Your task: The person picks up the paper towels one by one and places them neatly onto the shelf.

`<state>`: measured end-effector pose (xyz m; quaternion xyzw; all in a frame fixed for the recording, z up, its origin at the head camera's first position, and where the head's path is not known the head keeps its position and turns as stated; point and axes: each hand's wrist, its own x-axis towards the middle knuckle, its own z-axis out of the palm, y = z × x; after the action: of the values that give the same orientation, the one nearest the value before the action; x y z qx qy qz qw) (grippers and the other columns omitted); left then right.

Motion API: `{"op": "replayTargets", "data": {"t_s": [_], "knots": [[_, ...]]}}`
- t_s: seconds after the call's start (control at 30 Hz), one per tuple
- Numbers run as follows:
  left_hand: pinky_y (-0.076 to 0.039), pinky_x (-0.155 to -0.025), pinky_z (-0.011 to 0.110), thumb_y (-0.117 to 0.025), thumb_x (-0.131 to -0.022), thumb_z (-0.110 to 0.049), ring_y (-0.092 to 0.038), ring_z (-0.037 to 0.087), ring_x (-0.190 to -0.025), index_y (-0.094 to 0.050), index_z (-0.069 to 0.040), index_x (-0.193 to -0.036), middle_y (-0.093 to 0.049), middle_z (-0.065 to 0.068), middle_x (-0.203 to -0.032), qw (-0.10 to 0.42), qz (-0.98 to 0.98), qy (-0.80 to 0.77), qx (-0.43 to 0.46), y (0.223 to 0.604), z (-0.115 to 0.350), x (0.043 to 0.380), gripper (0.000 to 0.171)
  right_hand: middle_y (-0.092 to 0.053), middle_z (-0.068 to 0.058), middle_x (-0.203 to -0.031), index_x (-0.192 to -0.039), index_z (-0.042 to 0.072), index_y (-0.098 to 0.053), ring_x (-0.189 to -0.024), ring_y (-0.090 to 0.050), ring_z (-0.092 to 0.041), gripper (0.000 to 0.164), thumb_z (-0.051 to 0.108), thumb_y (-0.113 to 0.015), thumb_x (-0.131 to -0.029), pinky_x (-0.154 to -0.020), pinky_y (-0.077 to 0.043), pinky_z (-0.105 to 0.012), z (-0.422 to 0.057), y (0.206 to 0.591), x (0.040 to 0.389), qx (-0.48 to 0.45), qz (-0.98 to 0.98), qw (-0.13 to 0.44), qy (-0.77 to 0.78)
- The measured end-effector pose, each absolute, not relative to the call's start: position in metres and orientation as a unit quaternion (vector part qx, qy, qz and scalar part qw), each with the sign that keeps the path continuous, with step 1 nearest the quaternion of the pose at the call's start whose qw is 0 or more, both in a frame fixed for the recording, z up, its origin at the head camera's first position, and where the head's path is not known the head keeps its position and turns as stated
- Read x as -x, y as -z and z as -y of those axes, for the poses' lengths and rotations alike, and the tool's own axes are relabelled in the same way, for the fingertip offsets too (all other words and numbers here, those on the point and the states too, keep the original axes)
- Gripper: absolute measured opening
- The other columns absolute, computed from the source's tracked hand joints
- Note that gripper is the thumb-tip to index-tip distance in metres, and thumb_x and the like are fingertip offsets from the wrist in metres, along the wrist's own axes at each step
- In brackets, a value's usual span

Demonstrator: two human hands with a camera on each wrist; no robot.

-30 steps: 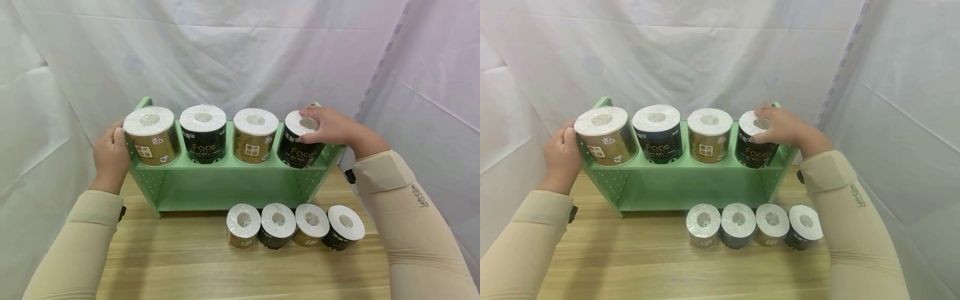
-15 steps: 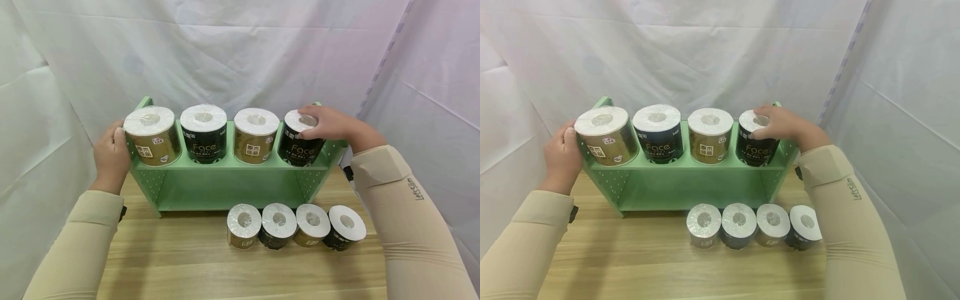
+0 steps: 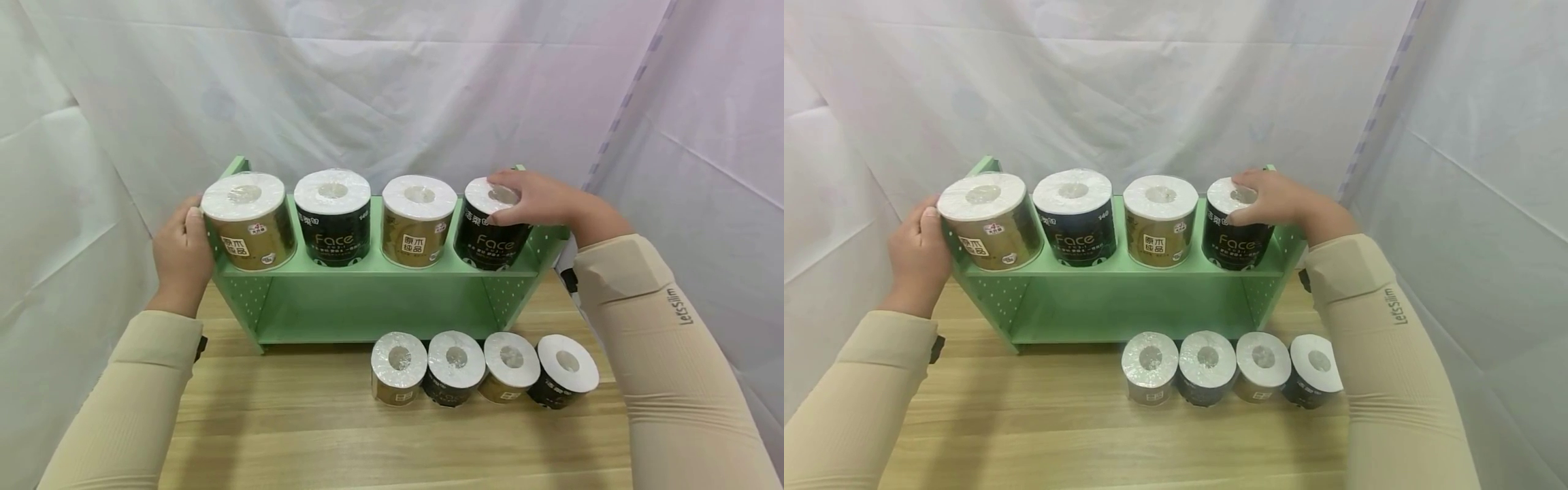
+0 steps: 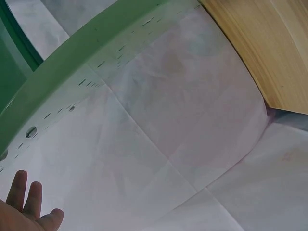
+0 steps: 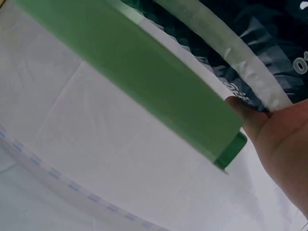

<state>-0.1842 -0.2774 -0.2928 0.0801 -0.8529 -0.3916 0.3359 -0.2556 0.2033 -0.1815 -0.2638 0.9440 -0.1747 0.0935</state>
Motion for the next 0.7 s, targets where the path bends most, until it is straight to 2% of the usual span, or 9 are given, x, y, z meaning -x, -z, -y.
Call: {"op": "replayTargets", "data": {"t_s": [0.13, 0.3, 0.4, 0.7], "knots": [[-0.038, -0.103, 0.054, -0.027, -0.1, -0.032, -0.053, 0.035, -0.123, -0.06, -0.011, -0.13, -0.059, 0.015, -0.132, 0.336, 0.854, 0.39, -0.081, 0.2938, 0.2787, 0.1852, 0.049, -0.022, -0.025, -0.155, -0.15, 0.0, -0.029, -0.144, -0.012, -0.042, 0.083, 0.03, -0.067, -0.082, -0.109, -0.022, -0.062, -0.2038, 0.1813, 0.2559, 0.268, -0.944, 0.091, 0.172], [-0.038, -0.103, 0.054, -0.027, -0.1, -0.032, -0.053, 0.034, -0.123, -0.06, -0.013, -0.131, -0.059, 0.014, -0.132, 0.334, 0.854, 0.389, -0.083, 0.294, 0.2799, 0.1857, 0.049, -0.03, -0.022, -0.152, -0.148, 0.003, -0.033, -0.138, -0.027, -0.04, 0.081, 0.028, -0.069, -0.08, -0.102, -0.033, -0.059, -0.2036, 0.1823, 0.255, 0.276, -0.939, 0.079, 0.19], [-0.038, -0.104, 0.054, -0.027, -0.1, -0.033, -0.052, 0.034, -0.124, -0.059, -0.013, -0.132, -0.058, 0.014, -0.133, 0.329, 0.856, 0.39, -0.085, 0.2934, 0.2797, 0.1854, 0.049, -0.032, -0.022, -0.151, -0.148, 0.003, -0.033, -0.134, -0.032, -0.039, 0.081, 0.027, -0.07, -0.08, -0.099, -0.035, -0.059, -0.2042, 0.1827, 0.2554, 0.277, -0.937, 0.079, 0.199], [-0.037, -0.105, 0.055, -0.026, -0.1, -0.033, -0.051, 0.035, -0.125, -0.058, -0.013, -0.133, -0.057, 0.014, -0.134, 0.327, 0.858, 0.388, -0.086, 0.2934, 0.2798, 0.185, 0.05, -0.015, -0.022, -0.158, -0.153, 0.004, -0.023, -0.144, -0.011, -0.043, 0.092, 0.034, -0.071, -0.081, -0.11, -0.017, -0.066, -0.207, 0.1806, 0.2519, 0.26, -0.944, 0.078, 0.185]]}}
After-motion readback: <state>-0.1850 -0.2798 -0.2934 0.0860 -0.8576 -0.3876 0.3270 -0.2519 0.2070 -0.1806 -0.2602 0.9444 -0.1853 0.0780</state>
